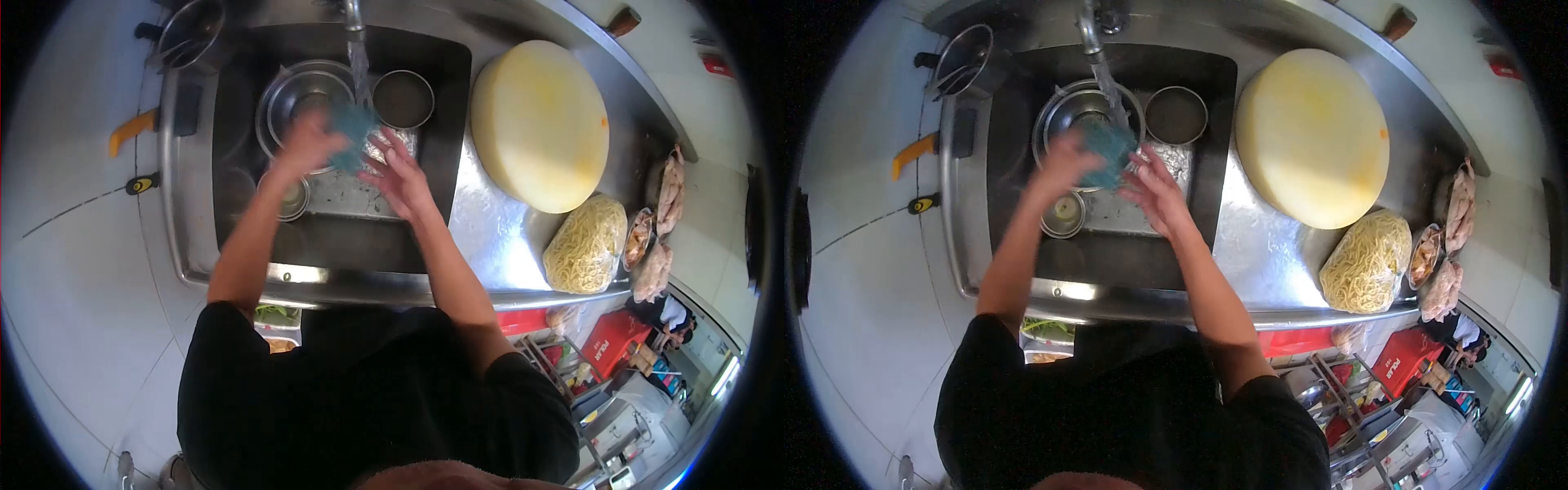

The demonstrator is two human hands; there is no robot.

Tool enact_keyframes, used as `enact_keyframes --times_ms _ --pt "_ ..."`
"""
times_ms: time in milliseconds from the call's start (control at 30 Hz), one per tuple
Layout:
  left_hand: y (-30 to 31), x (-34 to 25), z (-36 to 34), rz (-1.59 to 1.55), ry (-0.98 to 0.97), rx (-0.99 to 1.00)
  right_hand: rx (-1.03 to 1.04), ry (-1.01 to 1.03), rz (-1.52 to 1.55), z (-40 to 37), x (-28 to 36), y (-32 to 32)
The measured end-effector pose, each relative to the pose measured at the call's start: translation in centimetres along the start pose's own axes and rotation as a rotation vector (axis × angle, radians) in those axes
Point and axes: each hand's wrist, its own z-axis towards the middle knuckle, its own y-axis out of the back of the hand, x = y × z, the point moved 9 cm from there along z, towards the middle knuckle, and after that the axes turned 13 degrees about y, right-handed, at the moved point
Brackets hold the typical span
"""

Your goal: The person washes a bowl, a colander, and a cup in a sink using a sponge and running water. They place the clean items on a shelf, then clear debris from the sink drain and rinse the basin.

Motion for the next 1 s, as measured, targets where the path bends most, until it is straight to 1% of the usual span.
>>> enact_keyframes --times_ms 33,100,133,200,300,400,433,467,533,567,600,667,700,800,867,900,933,967,1000 --pt "-6.7 1.6 1.0 0.022 -0.163 0.338 0.016 -0.152 0.223 0.2 -2.2 0.8" --pt "-11.9 5.5 4.2 -0.103 0.065 0.531 -0.170 -0.178 0.151 -0.1 -4.6 6.6" --pt "-11.9 6.5 7.2 -0.205 0.014 0.413 -0.257 -0.193 0.113 -0.4 -5.4 9.0" --pt "-10.8 9.4 12.5 -0.407 -0.076 0.159 -0.321 -0.230 0.077 -2.9 -5.7 11.7" --pt "-11.0 14.6 17.1 0.077 0.061 0.024 -0.364 -0.269 -0.014 -6.5 -6.2 13.7" --pt "-14.1 20.8 17.3 0.626 0.058 0.011 -0.377 -0.320 -0.089 -9.2 -7.3 15.4" --pt "-14.0 21.9 17.1 0.621 0.073 0.004 -0.393 -0.346 -0.115 -10.0 -7.4 15.2" --pt "-13.6 23.2 17.2 0.667 0.141 0.002 -0.406 -0.367 -0.141 -10.6 -7.7 15.2" --pt "-12.2 23.9 17.1 0.751 0.267 -0.005 -0.386 -0.341 -0.068 -10.6 -8.0 15.0" --pt "-12.4 25.0 18.7 0.795 0.212 0.020 -0.376 -0.320 -0.019 -10.6 -8.2 15.0" --pt "-12.5 23.5 19.0 0.752 0.130 0.021 -0.368 -0.302 0.028 -10.4 -8.0 14.6" --pt "-12.6 20.2 18.7 0.670 -0.024 0.016 -0.333 -0.283 0.028 -9.5 -6.7 14.0" --pt "-11.1 17.2 17.6 0.523 0.037 -0.037 -0.313 -0.270 0.039 -8.6 -6.2 13.0" --pt "-6.4 12.1 13.4 -0.507 0.050 0.088 -0.268 0.102 -0.252 -4.0 -1.6 8.6" --pt "-5.8 10.3 10.9 -0.795 0.050 0.266 -0.139 0.454 -0.689 -0.5 2.2 3.0" --pt "-5.8 9.6 9.5 -0.937 0.052 0.360 -0.054 0.754 -1.017 0.1 4.9 -2.2" --pt "-5.8 9.2 8.4 -0.839 -0.003 0.274 0.036 1.056 -1.340 0.1 6.2 -7.3" --pt "-6.9 8.7 7.1 -0.740 -0.050 0.188 0.157 1.174 -1.528 1.0 5.4 -10.2" --pt "-7.4 9.0 5.5 -0.754 -0.050 0.169 0.281 1.281 -1.718 1.9 4.0 -12.5"
